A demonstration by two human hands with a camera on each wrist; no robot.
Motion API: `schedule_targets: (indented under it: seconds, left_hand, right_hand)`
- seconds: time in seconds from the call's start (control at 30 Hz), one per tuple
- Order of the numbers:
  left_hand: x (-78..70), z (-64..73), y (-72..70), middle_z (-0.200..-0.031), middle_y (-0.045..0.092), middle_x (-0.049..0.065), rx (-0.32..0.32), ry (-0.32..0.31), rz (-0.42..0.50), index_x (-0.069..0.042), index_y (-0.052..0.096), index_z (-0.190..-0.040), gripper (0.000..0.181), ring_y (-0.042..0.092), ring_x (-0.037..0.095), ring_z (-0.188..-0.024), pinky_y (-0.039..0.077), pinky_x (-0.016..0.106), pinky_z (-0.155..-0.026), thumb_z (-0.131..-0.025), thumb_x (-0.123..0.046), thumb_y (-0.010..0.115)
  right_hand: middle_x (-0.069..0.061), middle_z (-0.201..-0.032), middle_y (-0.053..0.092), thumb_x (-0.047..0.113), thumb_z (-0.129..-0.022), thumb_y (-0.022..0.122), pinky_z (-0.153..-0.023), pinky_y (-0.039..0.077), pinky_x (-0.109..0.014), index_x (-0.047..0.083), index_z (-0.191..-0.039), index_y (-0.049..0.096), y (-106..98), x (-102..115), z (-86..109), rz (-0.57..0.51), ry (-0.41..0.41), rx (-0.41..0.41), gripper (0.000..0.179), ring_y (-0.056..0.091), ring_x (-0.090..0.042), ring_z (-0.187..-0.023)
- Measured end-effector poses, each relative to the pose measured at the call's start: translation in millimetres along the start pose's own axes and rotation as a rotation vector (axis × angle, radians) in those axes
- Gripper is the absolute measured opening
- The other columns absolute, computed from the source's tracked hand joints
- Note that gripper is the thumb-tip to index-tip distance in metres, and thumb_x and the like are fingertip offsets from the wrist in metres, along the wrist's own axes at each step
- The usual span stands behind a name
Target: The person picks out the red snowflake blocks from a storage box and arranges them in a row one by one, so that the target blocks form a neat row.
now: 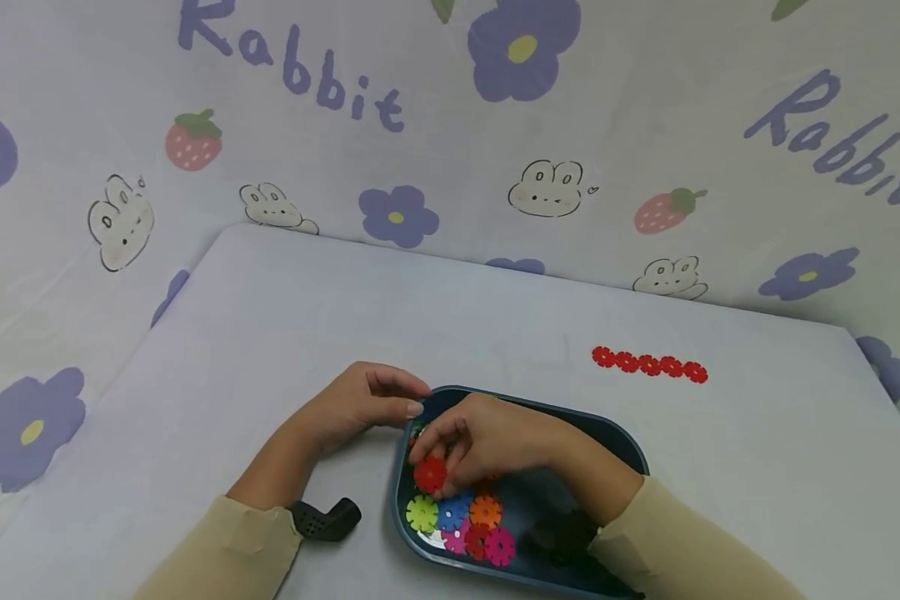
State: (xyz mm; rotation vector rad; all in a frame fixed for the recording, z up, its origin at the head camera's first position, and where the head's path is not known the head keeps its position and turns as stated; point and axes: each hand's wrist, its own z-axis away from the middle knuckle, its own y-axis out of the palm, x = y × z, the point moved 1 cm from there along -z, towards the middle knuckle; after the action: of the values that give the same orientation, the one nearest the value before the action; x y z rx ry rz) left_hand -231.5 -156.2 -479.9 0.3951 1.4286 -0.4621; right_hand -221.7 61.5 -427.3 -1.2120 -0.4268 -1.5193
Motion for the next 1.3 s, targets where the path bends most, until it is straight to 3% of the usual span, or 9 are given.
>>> schedule_targets:
  seconds: [0.17, 0.37, 0.5, 0.67, 0.83, 1.0, 1.13, 1.3]
  left_hand:
    - [-4.0, -0.7, 0.3, -0.110, 0.072, 0.004, 0.002, -0.007, -0.003, -0.007, 0.071, -0.115, 0.031, 0.064, 0.022, -0.105, 0.055, 0.036, -0.090, -0.087, -0.019, 0.073]
    - [1.1, -2.3, 1.7, -0.108, 0.072, 0.003, 0.017, -0.014, 0.018, -0.006, 0.071, -0.115, 0.030, 0.065, 0.021, -0.102, 0.056, 0.036, -0.088, -0.087, -0.019, 0.073]
    - [1.9, -3.9, 3.6, -0.110, 0.072, 0.005, 0.027, -0.008, 0.033, -0.006, 0.071, -0.115, 0.030, 0.065, 0.021, -0.102, 0.056, 0.038, -0.088, -0.087, -0.019, 0.073]
    - [-1.0, -3.8, 3.8, -0.113, 0.071, 0.008, 0.021, -0.011, 0.024, -0.006, 0.071, -0.114, 0.030, 0.065, 0.022, -0.102, 0.056, 0.038, -0.089, -0.087, -0.020, 0.074]
    - [-1.9, -2.1, 0.9, -0.114, 0.070, 0.012, 0.026, -0.007, 0.026, -0.004, 0.071, -0.114, 0.031, 0.065, 0.023, -0.101, 0.056, 0.037, -0.088, -0.087, -0.018, 0.074]
    - [-1.4, -1.9, -1.1, -0.113, 0.071, 0.011, 0.029, 0.001, 0.018, -0.005, 0.071, -0.114, 0.030, 0.066, 0.024, -0.101, 0.056, 0.037, -0.088, -0.087, -0.018, 0.074]
    - [-0.6, -2.1, -1.4, -0.112, 0.071, 0.008, 0.025, -0.001, 0.019, -0.007, 0.072, -0.114, 0.030, 0.066, 0.023, -0.101, 0.057, 0.037, -0.088, -0.087, -0.019, 0.075]
    - [-1.0, -2.2, -1.0, -0.113, 0.070, 0.009, 0.022, -0.001, 0.025, -0.007, 0.072, -0.114, 0.030, 0.066, 0.023, -0.101, 0.057, 0.037, -0.088, -0.087, -0.019, 0.075]
  right_hand:
    - [0.000, -0.089, 0.074, 0.014, -0.082, 0.080, -0.079, 0.058, -0.030, 0.021, -0.112, 0.074, -4, 4, 2.8, -0.008, -0.010, -0.027, 0.031, 0.072, -0.017, -0.083]
    - [0.003, -0.101, 0.075, 0.016, -0.081, 0.081, -0.084, 0.058, -0.029, 0.020, -0.114, 0.073, -14, 9, 9.8, 0.004, -0.070, -0.063, 0.034, 0.072, -0.015, -0.094]
    - [-0.001, -0.104, 0.075, 0.015, -0.082, 0.080, -0.086, 0.057, -0.033, 0.015, -0.118, 0.071, -36, 16, 21.3, 0.003, -0.126, -0.098, 0.037, 0.072, -0.020, -0.096]
    - [-0.006, -0.112, 0.073, 0.014, -0.083, 0.079, -0.085, 0.058, -0.034, 0.010, -0.121, 0.069, -76, 22, 46.5, 0.044, -0.141, -0.257, 0.040, 0.070, -0.025, -0.099]
    - [-0.004, -0.114, 0.072, 0.017, -0.084, 0.078, -0.083, 0.058, -0.032, 0.009, -0.123, 0.067, -118, 13, 76.7, 0.072, -0.074, -0.480, 0.041, 0.068, -0.023, -0.101]
    - [-0.008, -0.117, 0.071, 0.025, -0.086, 0.076, -0.088, 0.056, -0.032, 0.009, -0.129, 0.063, -149, -16, 94.0, 0.103, 0.036, -0.630, 0.047, 0.068, -0.021, -0.104]
    - [-0.009, -0.120, 0.070, 0.033, -0.086, 0.076, -0.093, 0.054, -0.042, 0.014, -0.129, 0.063, -162, -54, 95.6, 0.195, 0.194, -0.678, 0.048, 0.066, -0.025, -0.111]
    - [-0.013, -0.130, 0.063, 0.036, -0.083, 0.078, -0.090, 0.055, -0.044, 0.017, -0.129, 0.064, -162, -97, 88.4, 0.283, 0.334, -0.648, 0.052, 0.056, -0.032, -0.121]
